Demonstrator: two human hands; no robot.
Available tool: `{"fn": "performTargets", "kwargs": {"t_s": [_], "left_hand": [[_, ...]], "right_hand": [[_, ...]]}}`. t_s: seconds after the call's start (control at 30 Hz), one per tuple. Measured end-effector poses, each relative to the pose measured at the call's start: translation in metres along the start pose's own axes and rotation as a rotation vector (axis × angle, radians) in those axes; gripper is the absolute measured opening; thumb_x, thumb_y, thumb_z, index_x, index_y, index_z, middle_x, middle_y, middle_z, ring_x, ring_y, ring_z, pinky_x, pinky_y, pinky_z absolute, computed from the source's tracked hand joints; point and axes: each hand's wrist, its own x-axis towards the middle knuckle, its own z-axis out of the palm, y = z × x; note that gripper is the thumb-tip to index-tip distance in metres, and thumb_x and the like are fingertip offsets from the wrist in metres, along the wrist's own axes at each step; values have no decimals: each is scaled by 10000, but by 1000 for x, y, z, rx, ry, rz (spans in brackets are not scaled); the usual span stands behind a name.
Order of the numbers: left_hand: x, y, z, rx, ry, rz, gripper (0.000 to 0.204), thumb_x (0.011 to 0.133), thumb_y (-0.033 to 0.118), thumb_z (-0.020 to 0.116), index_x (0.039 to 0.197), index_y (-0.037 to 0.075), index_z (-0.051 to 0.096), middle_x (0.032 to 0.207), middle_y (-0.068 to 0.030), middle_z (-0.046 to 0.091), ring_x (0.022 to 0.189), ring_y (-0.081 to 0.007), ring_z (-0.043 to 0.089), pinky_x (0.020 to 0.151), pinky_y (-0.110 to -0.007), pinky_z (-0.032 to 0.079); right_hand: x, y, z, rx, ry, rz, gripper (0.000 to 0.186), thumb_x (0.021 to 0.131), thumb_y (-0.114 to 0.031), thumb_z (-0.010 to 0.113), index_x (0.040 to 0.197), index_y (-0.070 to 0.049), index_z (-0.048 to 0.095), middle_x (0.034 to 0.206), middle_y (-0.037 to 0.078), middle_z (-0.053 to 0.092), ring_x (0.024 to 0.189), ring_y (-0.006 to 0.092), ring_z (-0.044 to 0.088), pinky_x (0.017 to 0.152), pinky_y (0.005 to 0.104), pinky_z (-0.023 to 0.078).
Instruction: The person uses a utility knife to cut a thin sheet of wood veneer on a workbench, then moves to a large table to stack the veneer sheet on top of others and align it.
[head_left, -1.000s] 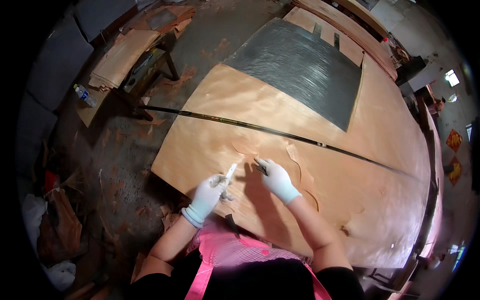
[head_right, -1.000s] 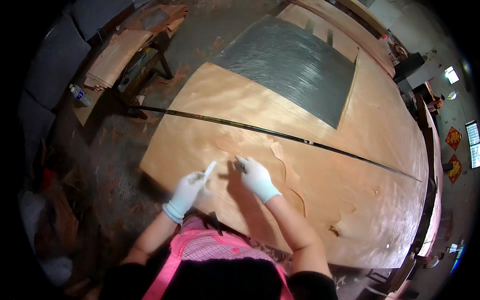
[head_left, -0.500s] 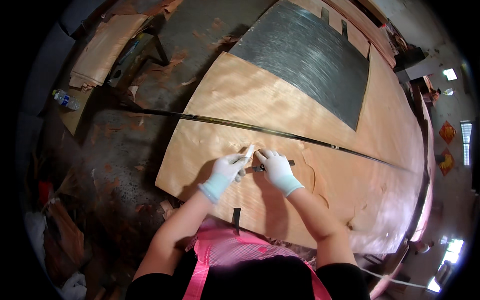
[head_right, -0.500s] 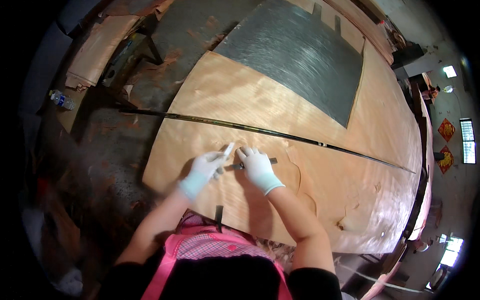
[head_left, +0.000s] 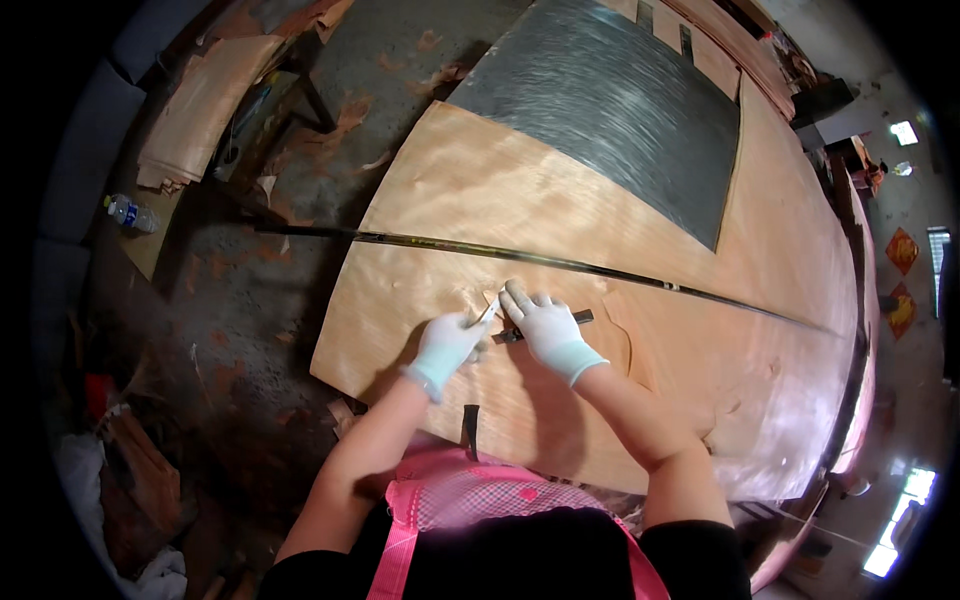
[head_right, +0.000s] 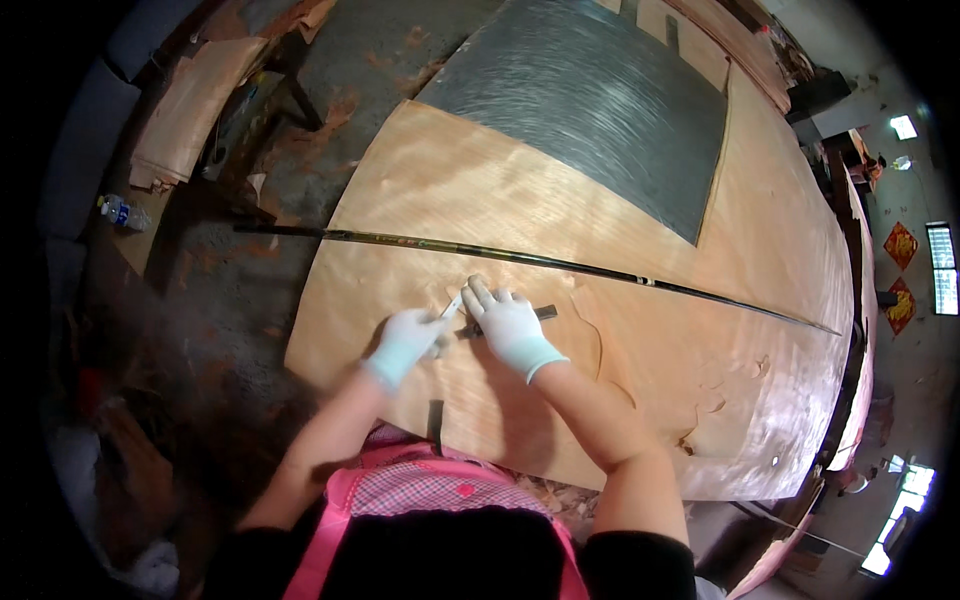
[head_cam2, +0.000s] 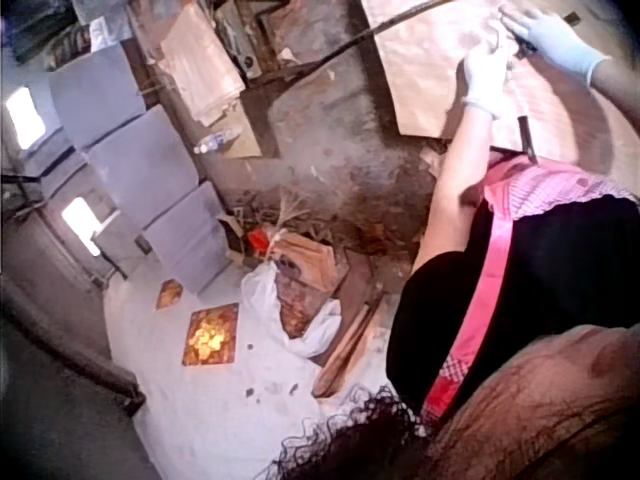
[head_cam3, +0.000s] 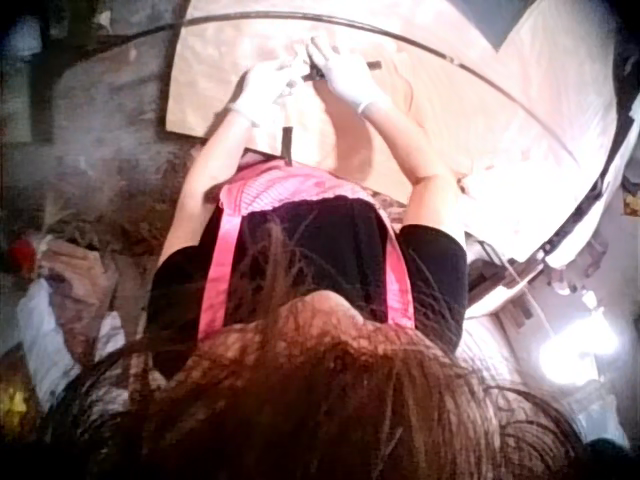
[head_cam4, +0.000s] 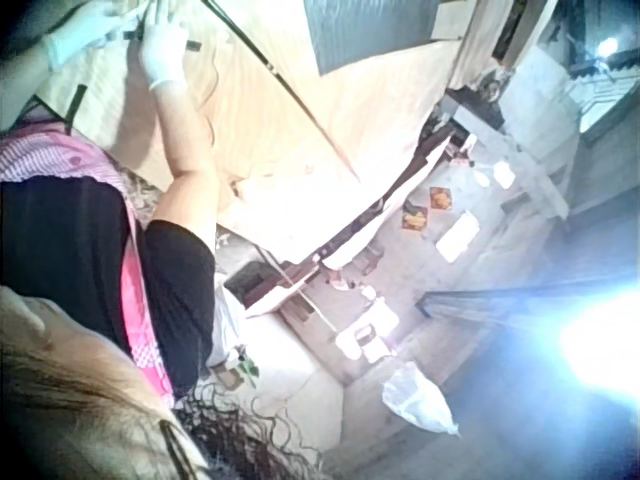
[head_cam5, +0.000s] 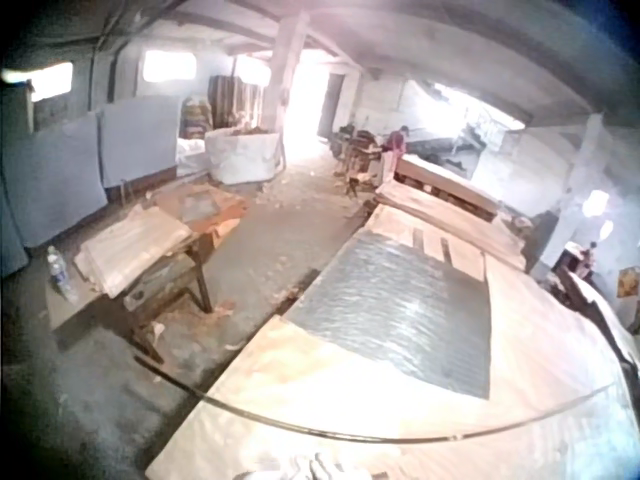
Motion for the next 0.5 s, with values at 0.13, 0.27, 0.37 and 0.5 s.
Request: {"fn": "performTargets", "kwargs": {"t_s": [0.13, 0.27, 0.37, 0.5], "left_hand": [[-33, -16, -1, 286, 120, 116, 230, 915, 261, 661, 860, 38, 680, 752, -97, 695, 580, -161, 643, 563, -315, 515], [-32, 4, -19, 1053, 285, 310, 270, 866, 303, 572, 871, 63, 695, 820, -204, 676, 798, -418, 648, 734, -505, 519], [-22, 16, -63, 1208, 430, 252, 256, 938, 264, 557, 898, 40, 677, 799, -151, 687, 657, -332, 657, 611, -432, 529], [-20, 17, -38, 108, 252, 126, 226, 982, 235, 573, 992, 33, 674, 703, -61, 655, 557, -164, 619, 486, -302, 490]], "right_hand": [[-5, -4, -17, -128, -102, -133, 657, 919, -155, 552, 1507, -356, 338, 1547, 271, 279, 1216, 339, 535, 997, 417, 455], [-6, -5, -9, -160, -52, -122, 648, 921, -150, 550, 1505, -337, 339, 1554, 260, 273, 1213, 335, 537, 985, 417, 460], [-9, -1, -12, -102, -63, -103, 637, 910, -160, 571, 1489, -319, 360, 1554, 262, 266, 1208, 344, 538, 976, 424, 465], [-23, -3, -33, 97, -18, -117, 645, 876, -173, 610, 1472, -276, 388, 1456, 200, 403, 1123, 349, 575, 917, 437, 488]]}}
